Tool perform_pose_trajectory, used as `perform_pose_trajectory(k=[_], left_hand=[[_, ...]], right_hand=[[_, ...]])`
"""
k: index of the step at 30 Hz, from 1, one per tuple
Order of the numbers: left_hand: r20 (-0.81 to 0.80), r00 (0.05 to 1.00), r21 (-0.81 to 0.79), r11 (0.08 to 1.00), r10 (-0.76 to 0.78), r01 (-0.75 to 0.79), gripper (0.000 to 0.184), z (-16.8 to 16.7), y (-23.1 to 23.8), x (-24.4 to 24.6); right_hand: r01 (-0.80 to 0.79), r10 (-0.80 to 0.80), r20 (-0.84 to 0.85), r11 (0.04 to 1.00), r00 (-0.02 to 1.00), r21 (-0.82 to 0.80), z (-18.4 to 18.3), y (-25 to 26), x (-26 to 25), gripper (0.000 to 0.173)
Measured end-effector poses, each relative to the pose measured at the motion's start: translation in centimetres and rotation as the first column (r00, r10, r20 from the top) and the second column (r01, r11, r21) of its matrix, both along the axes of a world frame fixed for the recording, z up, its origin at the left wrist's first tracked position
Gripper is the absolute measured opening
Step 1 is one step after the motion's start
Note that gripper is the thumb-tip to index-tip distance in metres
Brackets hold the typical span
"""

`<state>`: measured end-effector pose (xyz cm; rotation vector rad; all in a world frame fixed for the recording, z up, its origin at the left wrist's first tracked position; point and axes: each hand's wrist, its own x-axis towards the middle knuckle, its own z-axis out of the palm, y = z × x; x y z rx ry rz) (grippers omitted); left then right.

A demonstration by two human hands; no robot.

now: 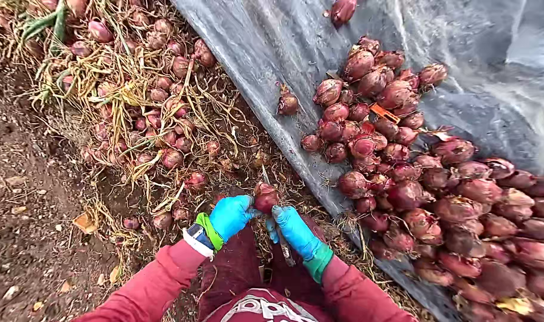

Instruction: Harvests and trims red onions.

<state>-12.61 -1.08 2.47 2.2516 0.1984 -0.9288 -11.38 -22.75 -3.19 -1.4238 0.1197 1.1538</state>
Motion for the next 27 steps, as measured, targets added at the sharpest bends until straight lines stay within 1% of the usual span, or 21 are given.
perform_pose_trajectory(k=[1, 2, 4, 5, 7, 8, 10, 11, 13, 14, 15, 17, 18, 20, 21, 22, 23, 24, 25, 26, 27], left_hand=[[0.103, 0.988, 0.007, 0.993, -0.116, 0.116, 0.024, 1.4, 0.5, -0.5], [0.202, 0.952, 0.026, 0.973, -0.229, 0.229, 0.024, 2.9, 0.9, -0.9], [0.302, 0.861, 0.095, 0.912, -0.409, 0.4, 0.023, 5.5, 1.4, -1.4], [0.343, 0.812, 0.139, 0.88, -0.472, 0.454, 0.022, 6.5, 1.3, -1.9], [0.424, 0.724, 0.217, 0.837, -0.545, 0.503, 0.019, 8.2, 1.2, -2.7], [0.441, 0.687, 0.257, 0.814, -0.578, 0.521, 0.019, 9.3, 1.0, -3.4], [0.43, 0.654, 0.307, 0.782, -0.622, 0.542, 0.021, 11.8, 0.2, -5.3], [0.4, 0.66, 0.315, 0.772, -0.636, 0.553, 0.024, 13.1, -0.4, -6.3], [0.289, 0.72, 0.297, 0.774, -0.631, 0.559, 0.034, 15.8, -1.8, -8.6], [0.258, 0.751, 0.284, 0.79, -0.608, 0.543, 0.036, 16.5, -2.3, -9.9], [0.267, 0.774, 0.273, 0.816, -0.574, 0.51, 0.036, 16.9, -2.6, -10.9], [0.324, 0.798, 0.305, 0.855, -0.508, 0.42, 0.035, 16.9, -2.1, -12.4], [0.401, 0.796, 0.323, 0.884, -0.452, 0.339, 0.035, 16.3, -1.5, -13.0], [0.582, 0.772, 0.285, 0.953, -0.257, 0.103, 0.034, 14.8, -0.3, -13.5], [0.646, 0.748, 0.232, 0.973, -0.148, -0.007, 0.033, 14.2, -0.3, -13.2], [0.664, 0.744, 0.193, 0.978, -0.075, -0.074, 0.032, 13.8, -0.7, -13.0], [0.623, 0.779, 0.203, 0.976, -0.064, -0.082, 0.032, 13.8, -1.8, -13.1], [0.525, 0.843, 0.257, 0.966, -0.117, -0.026, 0.033, 14.2, -3.2, -13.0], [0.385, 0.899, 0.328, 0.941, -0.209, 0.079, 0.036, 14.6, -4.8, -12.5], [0.236, 0.923, 0.373, 0.905, -0.303, 0.202, 0.039, 15.0, -6.2, -11.9], [0.128, 0.927, 0.385, 0.879, -0.352, 0.281, 0.042, 15.0, -7.1, -11.1]], right_hand=[[-0.014, 0.013, 0.064, 1.0, 0.998, 0.007, 1.0, -0.1, 0.2, 0.082], [-0.022, 0.019, 0.133, 1.0, 0.991, 0.021, 2.0, -0.3, 0.2, 0.086], [-0.041, 0.029, 0.274, 0.998, 0.961, 0.037, 4.0, -0.9, 0.0, 0.088], [-0.055, 0.043, 0.331, 0.998, 0.943, 0.028, 5.1, -1.5, -0.4, 0.086], [-0.074, 0.063, 0.414, 0.997, 0.908, 0.013, 7.6, -2.6, -1.0, 0.078], [-0.078, 0.06, 0.445, 0.997, 0.894, 0.021, 8.6, -3.0, -1.7, 0.077], [-0.072, 0.039, 0.517, 0.996, 0.855, 0.044, 10.5, -3.8, -3.7, 0.08], [-0.062, 0.031, 0.546, 0.997, 0.837, 0.038, 11.4, -4.1, -4.8, 0.082], [-0.037, 0.016, 0.579, 0.999, 0.815, 0.024, 12.6, -4.7, -6.9, 0.087], [-0.031, 0.01, 0.592, 0.999, 0.806, 0.025, 13.1, -5.0, -7.9, 0.087], [-0.038, 0.016, 0.603, 0.999, 0.798, 0.023, 13.4, -5.2, -8.7, 0.087], [-0.073, 0.042, 0.587, 0.997, 0.808, 0.029, 14.0, -5.8, -9.7, 0.084], [-0.094, 0.054, 0.56, 0.995, 0.827, 0.043, 14.1, -6.3, -10.0, 0.082], [-0.078, 0.017, 0.5, 0.992, 0.866, 0.101, 13.9, -7.2, -10.5, 0.083], [-0.055, 0.008, 0.482, 0.995, 0.876, 0.083, 13.5, -7.1, -10.3, 0.085], [-0.072, 0.051, 0.468, 0.997, 0.882, 0.028, 12.7, -6.8, -10.2, 0.086], [-0.138, 0.149, 0.448, 0.989, 0.882, -0.056, 11.8, -6.6, -10.2, 0.087], [-0.228, 0.26, 0.427, 0.965, 0.866, -0.127, 11.0, -6.3, -10.0, 0.087], [-0.292, 0.333, 0.421, 0.943, 0.843, -0.161, 10.8, -5.8, -9.5, 0.086], [-0.317, 0.364, 0.423, 0.931, 0.83, -0.179, 10.9, -5.2, -9.1, 0.086], [-0.305, 0.357, 0.436, 0.934, 0.826, -0.187, 10.9, -4.7, -8.6, 0.087]])
